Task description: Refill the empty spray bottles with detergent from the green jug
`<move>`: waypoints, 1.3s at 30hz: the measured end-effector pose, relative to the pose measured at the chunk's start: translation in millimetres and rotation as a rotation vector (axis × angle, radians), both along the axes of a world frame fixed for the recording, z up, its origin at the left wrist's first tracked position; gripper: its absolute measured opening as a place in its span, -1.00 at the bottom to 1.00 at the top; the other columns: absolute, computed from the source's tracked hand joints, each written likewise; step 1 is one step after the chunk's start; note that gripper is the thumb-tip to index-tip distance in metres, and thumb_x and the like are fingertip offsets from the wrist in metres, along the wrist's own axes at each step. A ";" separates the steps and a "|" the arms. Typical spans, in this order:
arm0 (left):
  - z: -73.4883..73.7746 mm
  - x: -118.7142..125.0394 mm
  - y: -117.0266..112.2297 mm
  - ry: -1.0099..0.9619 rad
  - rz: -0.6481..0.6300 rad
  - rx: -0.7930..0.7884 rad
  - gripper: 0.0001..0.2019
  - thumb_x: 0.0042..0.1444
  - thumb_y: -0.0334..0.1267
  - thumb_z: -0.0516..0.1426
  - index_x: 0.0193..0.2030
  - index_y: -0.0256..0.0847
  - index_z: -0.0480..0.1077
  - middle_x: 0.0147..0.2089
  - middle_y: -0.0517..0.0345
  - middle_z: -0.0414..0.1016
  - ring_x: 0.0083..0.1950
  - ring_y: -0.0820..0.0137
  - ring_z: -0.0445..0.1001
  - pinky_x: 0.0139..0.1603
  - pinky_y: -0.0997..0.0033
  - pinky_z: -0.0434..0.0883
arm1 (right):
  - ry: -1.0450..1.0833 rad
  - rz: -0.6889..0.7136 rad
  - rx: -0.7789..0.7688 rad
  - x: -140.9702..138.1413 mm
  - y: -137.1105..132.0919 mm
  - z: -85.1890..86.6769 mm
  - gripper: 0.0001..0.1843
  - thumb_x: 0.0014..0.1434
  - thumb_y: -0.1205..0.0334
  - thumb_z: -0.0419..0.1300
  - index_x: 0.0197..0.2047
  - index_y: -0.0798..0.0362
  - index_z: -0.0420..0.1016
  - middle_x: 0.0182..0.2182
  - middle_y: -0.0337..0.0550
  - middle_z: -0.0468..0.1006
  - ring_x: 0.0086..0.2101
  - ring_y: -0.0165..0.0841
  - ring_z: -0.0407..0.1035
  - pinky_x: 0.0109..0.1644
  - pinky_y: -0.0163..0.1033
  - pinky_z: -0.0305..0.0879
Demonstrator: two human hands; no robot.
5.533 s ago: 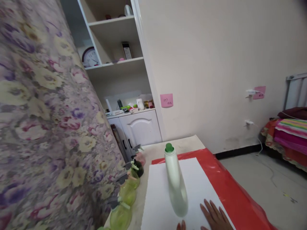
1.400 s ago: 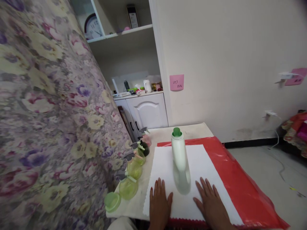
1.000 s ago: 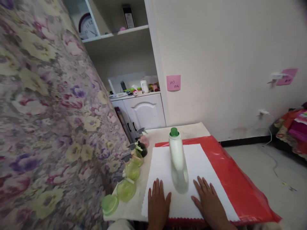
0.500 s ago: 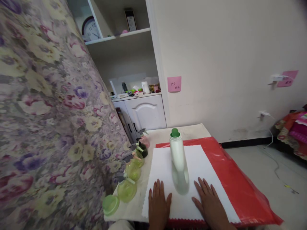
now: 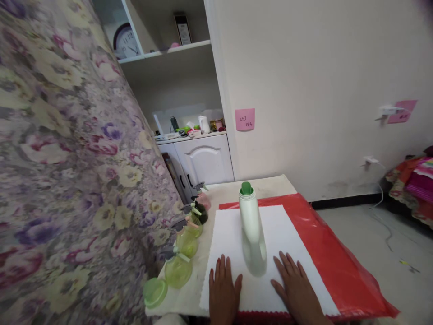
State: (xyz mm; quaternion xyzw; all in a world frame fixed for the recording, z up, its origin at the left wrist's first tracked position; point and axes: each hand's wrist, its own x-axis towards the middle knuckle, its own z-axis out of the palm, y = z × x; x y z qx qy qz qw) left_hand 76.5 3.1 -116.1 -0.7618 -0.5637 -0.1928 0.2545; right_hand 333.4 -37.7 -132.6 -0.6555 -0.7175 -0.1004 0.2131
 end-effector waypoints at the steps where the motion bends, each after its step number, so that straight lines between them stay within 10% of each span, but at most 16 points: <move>1: 0.3 0.0 -0.1 0.004 0.004 -0.010 -0.50 0.25 -0.06 -0.02 0.24 -0.28 0.28 0.28 -0.08 0.35 0.28 0.16 0.31 0.23 0.05 0.25 | 0.006 0.000 -0.006 0.0 -0.1 0.3 -0.30 0.28 -0.23 -0.09 0.30 0.04 0.23 0.31 0.02 0.19 0.27 -0.02 0.09 0.28 0.16 0.04; 39: -2.1 -0.5 1.3 0.027 -0.011 0.045 -0.49 0.24 -0.05 0.00 0.24 -0.29 0.29 0.27 -0.09 0.35 0.28 0.14 0.31 0.22 0.05 0.23 | -0.007 0.001 0.051 0.9 2.9 -5.6 -0.31 0.27 -0.22 -0.06 0.29 0.05 0.26 0.29 0.05 0.24 0.25 -0.01 0.13 0.25 0.15 0.07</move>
